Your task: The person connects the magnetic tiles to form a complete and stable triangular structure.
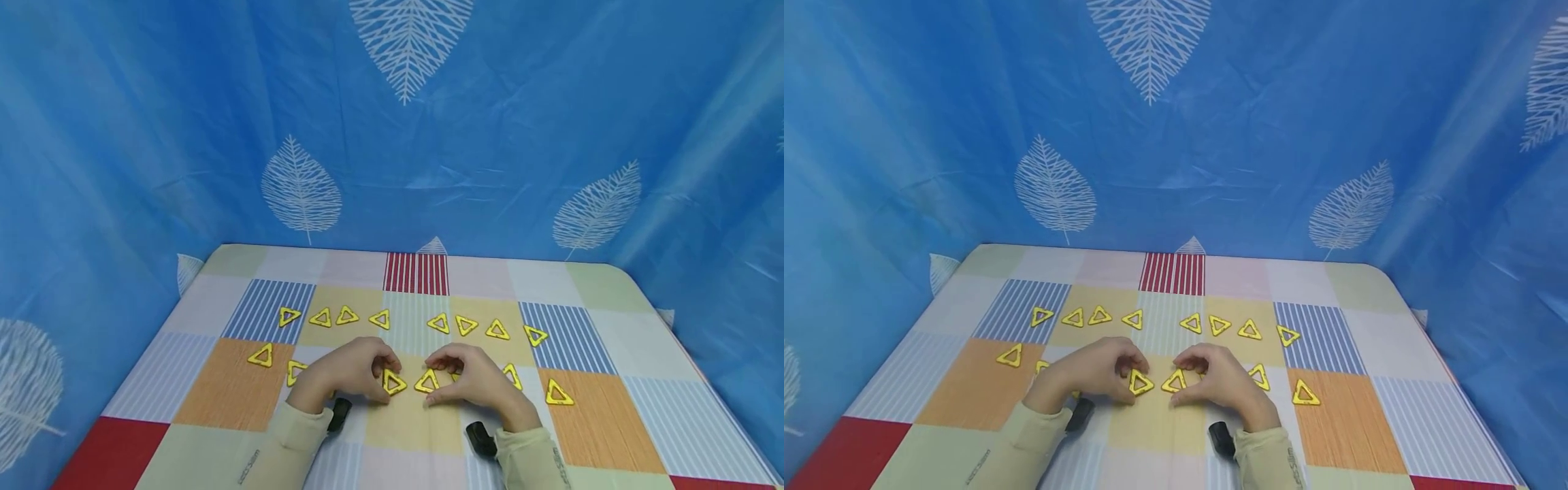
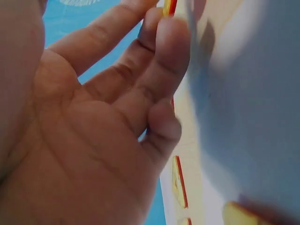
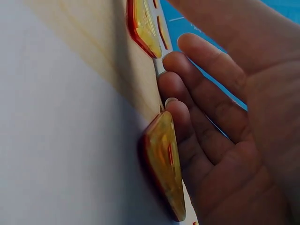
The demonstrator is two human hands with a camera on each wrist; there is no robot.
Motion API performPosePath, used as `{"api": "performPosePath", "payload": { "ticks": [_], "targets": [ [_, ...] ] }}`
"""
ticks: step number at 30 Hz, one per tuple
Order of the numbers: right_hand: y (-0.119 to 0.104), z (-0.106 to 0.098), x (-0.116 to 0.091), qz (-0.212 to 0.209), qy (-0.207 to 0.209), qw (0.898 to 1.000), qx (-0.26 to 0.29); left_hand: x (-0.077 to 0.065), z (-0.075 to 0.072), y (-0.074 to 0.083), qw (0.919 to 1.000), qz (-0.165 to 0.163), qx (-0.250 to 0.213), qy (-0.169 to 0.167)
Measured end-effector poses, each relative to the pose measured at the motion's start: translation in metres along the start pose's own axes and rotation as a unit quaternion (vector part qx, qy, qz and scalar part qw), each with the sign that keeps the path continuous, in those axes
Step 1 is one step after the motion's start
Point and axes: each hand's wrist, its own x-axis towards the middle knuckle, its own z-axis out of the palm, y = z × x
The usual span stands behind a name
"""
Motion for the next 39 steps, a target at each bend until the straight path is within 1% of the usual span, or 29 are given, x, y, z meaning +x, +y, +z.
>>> {"api": "performPosePath", "payload": {
  "ticks": [2, 5, 7, 10, 14, 19, 21, 25, 31, 34, 36, 39],
  "targets": [
    [0.000, 0.000, 0.003, -0.003, -0.003, 1.000, 0.000, 0.000, 0.000, -0.001, 0.9996, -0.002, -0.025, -0.013],
    [0.000, 0.000, 0.006, -0.004, -0.001, 1.000, 0.000, 0.002, -0.002, -0.004, 0.9995, -0.005, -0.028, -0.016],
    [0.000, -0.002, 0.008, -0.005, 0.001, 1.000, -0.001, 0.003, -0.003, -0.005, 0.9994, 0.002, -0.030, -0.014],
    [-0.003, -0.004, 0.009, -0.004, 0.001, 1.000, -0.006, 0.005, -0.007, -0.006, 0.9986, 0.005, -0.049, -0.019],
    [-0.007, -0.008, 0.011, 0.002, 0.000, 1.000, -0.024, 0.006, -0.012, -0.006, 0.9967, -0.012, -0.076, -0.023],
    [-0.011, -0.010, 0.014, 0.002, 0.002, 0.999, -0.035, 0.007, -0.015, -0.006, 0.9968, -0.038, -0.070, -0.007],
    [-0.011, -0.010, 0.015, 0.003, 0.002, 0.999, -0.035, 0.008, -0.015, -0.007, 0.9972, -0.040, -0.063, -0.005],
    [-0.009, -0.009, 0.013, 0.007, -0.003, 0.999, -0.037, 0.011, -0.012, -0.010, 0.9973, -0.036, -0.062, -0.011],
    [-0.007, -0.007, 0.011, 0.015, -0.002, 0.999, -0.042, 0.013, -0.008, -0.014, 0.9985, -0.013, -0.051, -0.012],
    [-0.006, -0.006, 0.009, 0.020, -0.007, 0.999, -0.048, 0.011, -0.006, -0.016, 0.9979, -0.023, -0.059, -0.011],
    [-0.005, -0.006, 0.007, 0.017, -0.014, 0.999, -0.047, 0.009, -0.003, -0.016, 0.9969, -0.033, -0.071, -0.010],
    [-0.003, -0.007, 0.002, 0.005, -0.024, 0.999, -0.032, 0.007, 0.001, -0.015, 0.9954, -0.040, -0.087, -0.007]
  ]
}}
